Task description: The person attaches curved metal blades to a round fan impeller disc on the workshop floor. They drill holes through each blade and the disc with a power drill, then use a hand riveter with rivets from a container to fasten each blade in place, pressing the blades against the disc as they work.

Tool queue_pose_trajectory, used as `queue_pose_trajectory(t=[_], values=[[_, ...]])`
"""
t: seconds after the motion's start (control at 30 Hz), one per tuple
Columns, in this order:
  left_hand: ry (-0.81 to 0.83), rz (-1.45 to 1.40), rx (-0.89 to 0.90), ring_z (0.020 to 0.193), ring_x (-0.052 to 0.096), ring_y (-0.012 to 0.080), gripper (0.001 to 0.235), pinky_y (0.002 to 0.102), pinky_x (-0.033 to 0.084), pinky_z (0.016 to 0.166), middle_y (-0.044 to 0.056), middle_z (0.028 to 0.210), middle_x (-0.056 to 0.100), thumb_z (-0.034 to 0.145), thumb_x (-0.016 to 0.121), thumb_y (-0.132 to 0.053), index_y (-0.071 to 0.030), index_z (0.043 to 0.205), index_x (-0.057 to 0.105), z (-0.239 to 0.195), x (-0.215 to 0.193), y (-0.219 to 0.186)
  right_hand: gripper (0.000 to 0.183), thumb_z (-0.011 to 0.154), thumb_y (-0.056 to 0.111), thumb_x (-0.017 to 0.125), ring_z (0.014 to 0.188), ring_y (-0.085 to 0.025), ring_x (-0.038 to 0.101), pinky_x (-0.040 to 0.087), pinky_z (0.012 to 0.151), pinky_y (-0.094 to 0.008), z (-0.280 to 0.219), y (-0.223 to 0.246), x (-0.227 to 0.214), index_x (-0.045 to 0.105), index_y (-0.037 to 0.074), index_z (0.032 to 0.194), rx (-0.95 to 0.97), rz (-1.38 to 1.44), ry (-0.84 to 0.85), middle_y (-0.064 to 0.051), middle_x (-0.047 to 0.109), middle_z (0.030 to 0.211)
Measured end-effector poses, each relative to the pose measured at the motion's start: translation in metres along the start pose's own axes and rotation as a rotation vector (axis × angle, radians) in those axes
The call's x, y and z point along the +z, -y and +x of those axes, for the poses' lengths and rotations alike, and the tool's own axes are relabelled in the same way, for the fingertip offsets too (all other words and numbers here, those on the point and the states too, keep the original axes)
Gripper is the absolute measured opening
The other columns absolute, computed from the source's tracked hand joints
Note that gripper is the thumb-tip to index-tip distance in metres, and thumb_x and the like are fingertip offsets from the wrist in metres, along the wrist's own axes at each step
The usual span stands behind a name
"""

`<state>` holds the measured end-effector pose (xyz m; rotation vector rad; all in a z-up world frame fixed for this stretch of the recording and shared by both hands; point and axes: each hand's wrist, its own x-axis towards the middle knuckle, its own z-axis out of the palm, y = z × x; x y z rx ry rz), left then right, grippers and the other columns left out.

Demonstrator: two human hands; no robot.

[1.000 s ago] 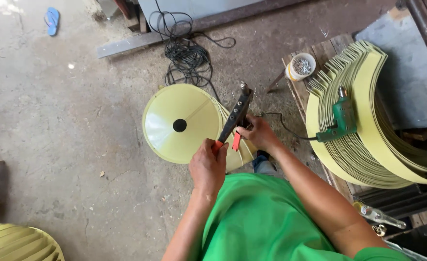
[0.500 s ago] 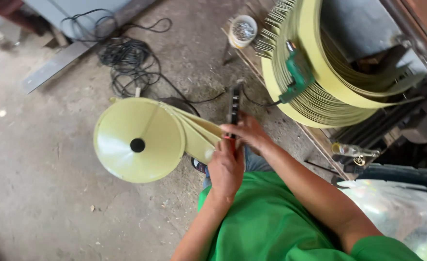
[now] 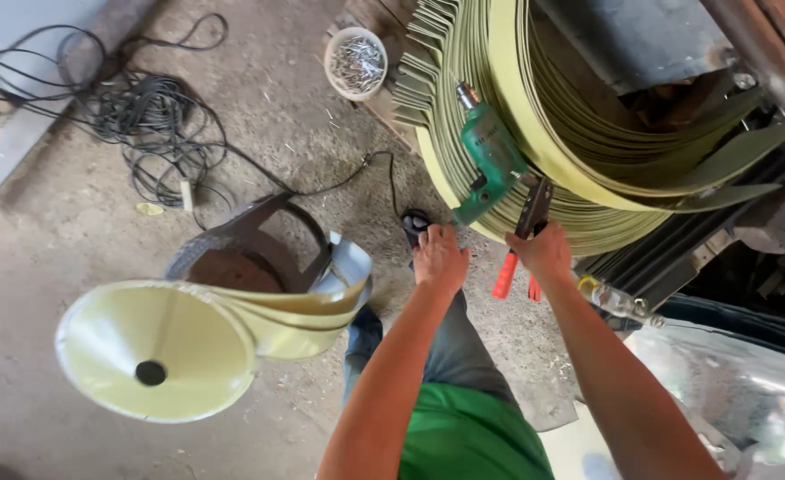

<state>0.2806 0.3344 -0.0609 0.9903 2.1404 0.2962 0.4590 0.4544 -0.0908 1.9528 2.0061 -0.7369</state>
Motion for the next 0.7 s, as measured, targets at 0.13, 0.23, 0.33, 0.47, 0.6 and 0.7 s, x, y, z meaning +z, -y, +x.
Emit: queue_pose_trajectory(t=[0.13, 0.23, 0.33, 0.47, 0.6, 0.7], values=[[0.082, 0.058, -0.140, 0.124, 0.054, 0.0341, 0.053, 0.051, 0.050, 0.097, 0.013, 0.124, 0.058, 0.085, 0.078, -0.039, -0.007, 0.123, 0.059, 0.035, 0.030, 0.003, 0.089, 0.073, 0.056, 0.087, 0.111, -0.047, 0.062, 0.053, 0.091, -0.054, 0.017, 0.003, 0.003, 0.049, -0.008, 0.122, 0.027, -0.067, 0.034, -0.031, 0.059, 0.121], [0.123, 0.007, -0.183, 0.123, 0.055, 0.0348, 0.050, 0.050, 0.051, 0.097, 0.014, 0.124, 0.058, 0.086, 0.077, -0.040, -0.007, 0.121, 0.061, 0.028, 0.031, 0.015, 0.091, 0.075, 0.055, 0.085, 0.111, -0.049, 0.062, 0.054, 0.089, -0.056, 0.021, 0.002, 0.009, 0.044, -0.007, 0.128, 0.077, -0.063, 0.028, -0.032, 0.054, 0.127], [0.136, -0.077, -0.177, 0.126, 0.054, 0.0349, 0.046, 0.048, 0.052, 0.097, 0.013, 0.127, 0.059, 0.085, 0.075, -0.038, -0.012, 0.122, 0.064, 0.013, 0.035, 0.033, 0.094, 0.077, 0.059, 0.083, 0.112, -0.051, 0.061, 0.054, 0.091, -0.056, 0.026, -0.015, 0.020, 0.043, -0.008, 0.129, 0.154, -0.056, 0.033, -0.033, 0.052, 0.127], [0.160, -0.141, -0.271, 0.118, 0.060, 0.0365, 0.047, 0.048, 0.053, 0.095, 0.015, 0.124, 0.065, 0.087, 0.075, -0.042, -0.012, 0.122, 0.066, -0.005, 0.041, 0.064, 0.099, 0.079, 0.066, 0.082, 0.110, -0.051, 0.060, 0.054, 0.091, -0.055, 0.041, -0.043, 0.039, 0.044, -0.009, 0.130, 0.209, -0.048, 0.020, -0.033, 0.053, 0.126], [0.101, -0.108, -0.257, 0.106, 0.068, 0.0369, 0.045, 0.048, 0.055, 0.088, 0.017, 0.114, 0.071, 0.089, 0.073, -0.045, -0.011, 0.119, 0.068, -0.020, 0.042, 0.076, 0.086, 0.094, 0.063, 0.076, 0.101, -0.047, 0.060, 0.053, 0.088, -0.057, 0.061, -0.091, 0.041, 0.052, -0.013, 0.124, 0.292, 0.407, 0.018, -0.033, 0.058, 0.114], [0.138, -0.147, -0.309, 0.103, 0.070, 0.0346, 0.043, 0.047, 0.056, 0.088, 0.015, 0.106, 0.075, 0.091, 0.070, -0.045, -0.011, 0.116, 0.069, -0.027, 0.033, 0.068, 0.073, 0.100, 0.057, 0.065, 0.097, -0.038, 0.062, 0.058, 0.085, -0.055, 0.067, -0.076, -0.016, 0.052, -0.010, 0.123, 0.472, 1.066, 0.001, -0.026, 0.056, 0.112]])
